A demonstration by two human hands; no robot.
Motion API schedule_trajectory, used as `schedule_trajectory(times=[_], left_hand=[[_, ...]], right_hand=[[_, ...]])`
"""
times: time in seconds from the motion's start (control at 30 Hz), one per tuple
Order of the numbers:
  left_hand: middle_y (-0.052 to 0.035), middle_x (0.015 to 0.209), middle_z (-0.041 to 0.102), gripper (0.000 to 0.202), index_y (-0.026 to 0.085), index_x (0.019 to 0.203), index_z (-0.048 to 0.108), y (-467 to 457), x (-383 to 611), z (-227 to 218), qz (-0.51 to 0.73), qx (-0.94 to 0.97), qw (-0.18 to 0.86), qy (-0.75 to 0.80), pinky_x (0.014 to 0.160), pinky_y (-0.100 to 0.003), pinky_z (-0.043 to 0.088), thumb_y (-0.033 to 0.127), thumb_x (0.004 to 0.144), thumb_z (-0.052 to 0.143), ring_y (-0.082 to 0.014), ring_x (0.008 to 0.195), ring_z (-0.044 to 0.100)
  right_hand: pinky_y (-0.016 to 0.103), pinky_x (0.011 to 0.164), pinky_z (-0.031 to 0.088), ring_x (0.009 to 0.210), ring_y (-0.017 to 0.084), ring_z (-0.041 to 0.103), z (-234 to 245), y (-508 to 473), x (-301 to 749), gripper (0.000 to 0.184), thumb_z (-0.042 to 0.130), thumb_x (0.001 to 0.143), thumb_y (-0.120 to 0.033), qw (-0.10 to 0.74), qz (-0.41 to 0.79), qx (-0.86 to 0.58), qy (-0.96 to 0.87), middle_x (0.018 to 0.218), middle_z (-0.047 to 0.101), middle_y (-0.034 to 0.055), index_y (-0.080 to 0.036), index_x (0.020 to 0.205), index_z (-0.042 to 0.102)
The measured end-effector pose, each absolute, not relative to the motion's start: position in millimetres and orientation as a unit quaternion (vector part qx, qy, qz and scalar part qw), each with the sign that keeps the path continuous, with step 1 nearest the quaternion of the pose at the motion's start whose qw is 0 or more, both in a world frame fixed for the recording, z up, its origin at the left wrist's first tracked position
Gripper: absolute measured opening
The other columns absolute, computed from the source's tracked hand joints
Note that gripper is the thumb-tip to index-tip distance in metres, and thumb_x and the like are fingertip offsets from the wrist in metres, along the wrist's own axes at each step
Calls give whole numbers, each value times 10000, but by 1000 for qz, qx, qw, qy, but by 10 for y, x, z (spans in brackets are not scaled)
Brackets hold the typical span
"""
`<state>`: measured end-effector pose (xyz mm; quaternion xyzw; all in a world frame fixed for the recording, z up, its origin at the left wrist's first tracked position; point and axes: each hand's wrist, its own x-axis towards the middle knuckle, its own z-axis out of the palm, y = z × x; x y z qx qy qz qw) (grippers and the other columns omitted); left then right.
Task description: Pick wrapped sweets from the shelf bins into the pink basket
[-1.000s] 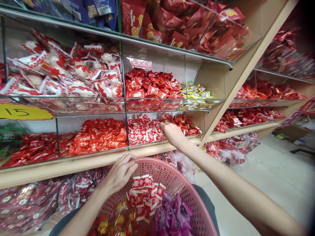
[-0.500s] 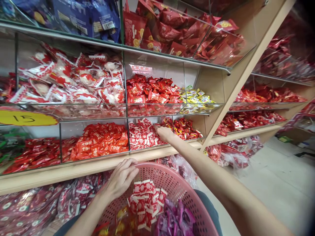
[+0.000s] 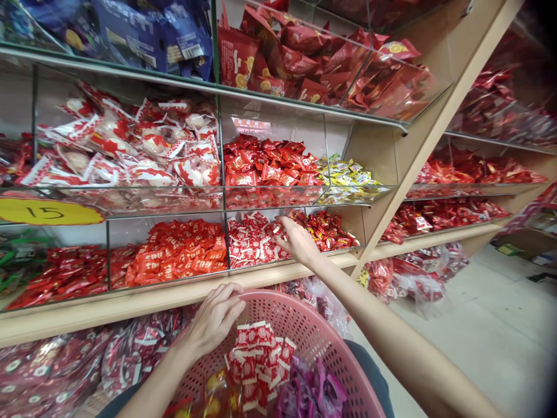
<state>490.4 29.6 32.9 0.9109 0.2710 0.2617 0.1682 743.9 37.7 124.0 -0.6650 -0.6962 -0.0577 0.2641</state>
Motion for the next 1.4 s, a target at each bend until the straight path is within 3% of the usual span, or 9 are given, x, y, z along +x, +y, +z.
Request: schedule_trajectory(times=[0.07, 0.17, 0.23, 0.33, 0.63, 0.83, 1.03, 1.23, 1.4], left_hand=[[-41, 1046, 581, 359, 203, 811, 630, 297, 4904, 328, 257, 912, 166, 272, 857, -356, 429, 321, 956, 324, -201, 968, 520], [-44, 1041, 579, 359, 200, 810, 629, 297, 4905, 321, 254, 913, 163, 274, 859, -358, 426, 323, 957, 326, -203, 971, 518], [-47, 1036, 579, 353, 199, 814, 632, 295, 4908, 318, 259, 912, 164, 271, 862, -354, 425, 325, 956, 334, -201, 974, 515], [-48, 1035, 579, 347, 198, 828, 634, 290, 4915, 323, 263, 910, 172, 269, 876, -355, 420, 318, 958, 337, -194, 965, 514], [-58, 1066, 577, 326, 203, 877, 648, 304, 4903, 315, 258, 918, 163, 253, 884, -362, 416, 328, 953, 357, -205, 987, 509], [-74, 1080, 573, 246, 205, 1006, 631, 316, 4915, 292, 262, 928, 123, 236, 883, -366, 418, 370, 902, 481, -219, 998, 522], [-59, 1025, 588, 260, 193, 806, 600, 311, 4919, 292, 271, 925, 132, 233, 861, -339, 411, 272, 942, 393, -196, 958, 527], [-48, 1019, 592, 237, 200, 869, 562, 340, 4925, 238, 278, 923, 139, 227, 860, -338, 397, 245, 962, 348, -186, 952, 517], [-37, 1027, 588, 220, 203, 898, 554, 361, 4930, 208, 275, 926, 136, 221, 855, -333, 389, 237, 965, 346, -180, 961, 518]], right_hand=[[277, 657, 465, 737, 159, 615, 1173, 266, 7372, 447, 544, 815, -286, 398, 39, -627, -669, 1124, 596, 83, -198, 1242, 441], [215, 433, 399, 478, 78, 511, 1007, 47, 7208, 415, 623, 758, -396, 552, 296, -553, -549, 901, 631, 27, -184, 1095, 506], [174, 384, 357, 428, 56, 471, 865, -99, 7091, 369, 683, 707, -443, 579, 451, -502, -457, 697, 605, -22, -174, 914, 538], [130, 389, 353, 411, 34, 462, 653, -240, 6966, 375, 747, 649, -456, 569, 560, -465, -384, 535, 554, -59, -162, 753, 539], [148, 462, 435, 478, 64, 575, 309, -282, 6867, 439, 780, 591, -485, 526, 612, -453, -380, 565, 622, -39, -146, 790, 586], [148, 465, 440, 523, 79, 617, 232, -322, 6805, 417, 792, 601, -426, 494, 644, -442, -383, 653, 667, -15, -145, 838, 595], [155, 468, 439, 546, 102, 639, 242, -360, 6778, 436, 803, 585, -408, 486, 659, -454, -352, 629, 655, -30, -161, 842, 553], [167, 484, 430, 607, 125, 666, 207, -379, 6798, 503, 835, 540, -341, 454, 689, -442, -352, 710, 653, -30, -160, 921, 561], [180, 498, 418, 628, 127, 659, 187, -381, 6790, 489, 825, 550, -376, 444, 684, -445, -370, 750, 648, -16, -157, 920, 593]])
